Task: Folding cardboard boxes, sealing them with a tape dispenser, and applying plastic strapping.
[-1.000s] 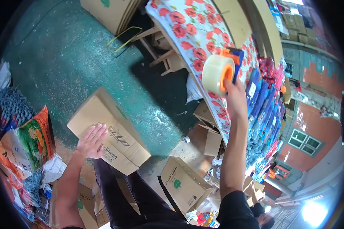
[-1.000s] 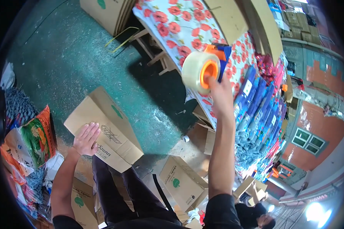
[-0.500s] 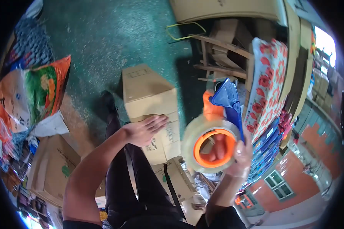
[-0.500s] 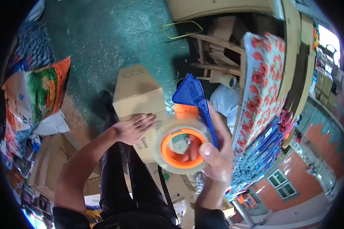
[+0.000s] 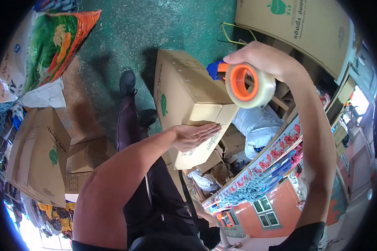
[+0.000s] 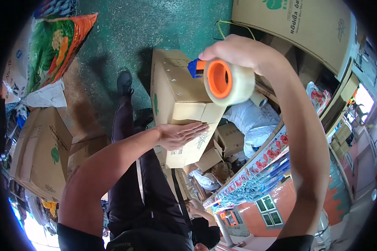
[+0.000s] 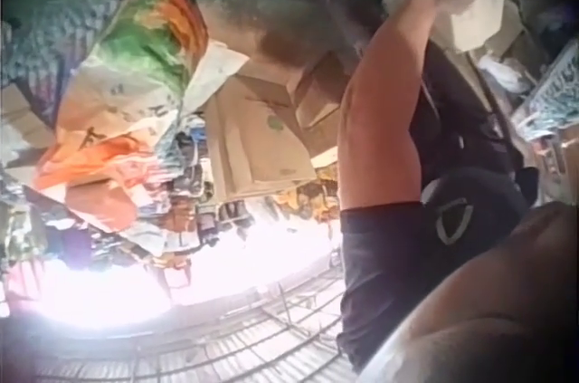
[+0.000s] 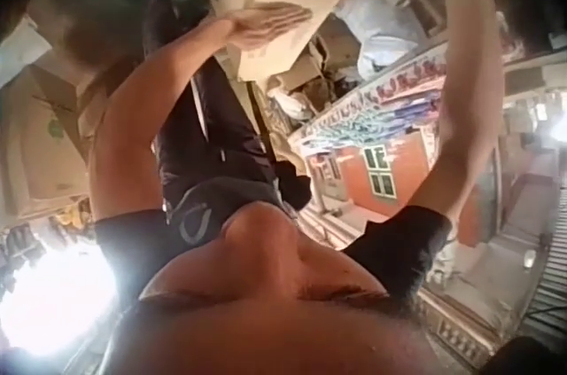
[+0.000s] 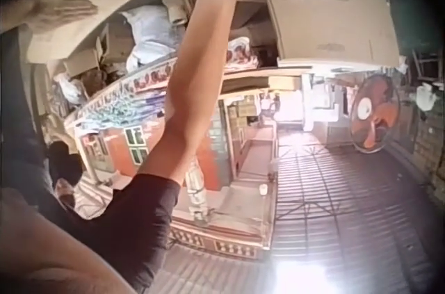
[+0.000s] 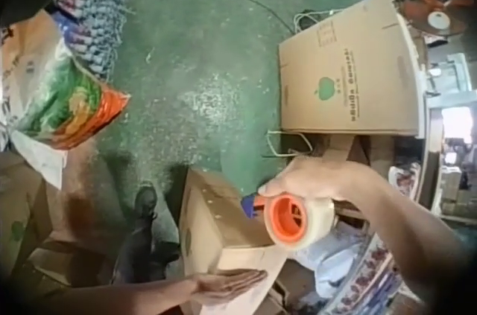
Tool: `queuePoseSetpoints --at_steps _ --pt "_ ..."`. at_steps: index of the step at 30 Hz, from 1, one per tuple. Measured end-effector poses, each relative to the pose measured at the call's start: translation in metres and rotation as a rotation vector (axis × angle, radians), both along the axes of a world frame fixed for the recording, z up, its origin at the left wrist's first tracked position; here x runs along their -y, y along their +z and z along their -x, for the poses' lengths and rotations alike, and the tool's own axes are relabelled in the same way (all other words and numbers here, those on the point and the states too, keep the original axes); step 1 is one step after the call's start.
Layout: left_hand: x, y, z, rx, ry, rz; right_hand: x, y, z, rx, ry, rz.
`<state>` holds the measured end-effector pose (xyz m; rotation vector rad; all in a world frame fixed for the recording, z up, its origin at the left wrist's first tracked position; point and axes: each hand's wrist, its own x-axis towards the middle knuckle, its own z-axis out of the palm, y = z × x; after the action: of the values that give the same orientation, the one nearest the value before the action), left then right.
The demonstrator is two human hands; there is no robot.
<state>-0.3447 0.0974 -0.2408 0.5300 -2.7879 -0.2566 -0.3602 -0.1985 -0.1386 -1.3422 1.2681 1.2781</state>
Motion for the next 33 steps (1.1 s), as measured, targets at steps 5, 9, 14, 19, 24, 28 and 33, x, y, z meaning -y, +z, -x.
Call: queuePoseSetpoints --at_steps 5,9,14,19,24,28,33 --pt "0.005 0.002 0.001 -0.034 -0.077 -0.060 -0.019 -0.027 0.027 -0.059 -0.052 -0.093" --pt "-0.007 -0.010 0.002 -0.035 -0.044 -0.057 -0.035 0.024 0.032 -0.034 0.059 -0.169" --pt "-0.013 -0.006 0.004 -0.015 -0.090 -0.121 -0.146 0.076 0.064 0.247 -0.125 0.502" --pt "-0.011 -0.004 0.014 0.077 -0.186 -0.053 -0.226 0.063 0.105 0.403 -0.113 0.832" --pt "-0.026 0.004 0.021 0.167 -0.164 -0.157 -0.246 0.075 0.115 0.225 -0.185 0.698" --pt "-0.093 -0.009 0.047 0.374 -0.246 -0.092 -0.268 0.059 0.117 0.315 -0.204 0.808" --pt "-0.132 0.004 0.062 0.287 -0.219 -0.208 -0.278 0.054 0.126 0.291 -0.215 0.825"
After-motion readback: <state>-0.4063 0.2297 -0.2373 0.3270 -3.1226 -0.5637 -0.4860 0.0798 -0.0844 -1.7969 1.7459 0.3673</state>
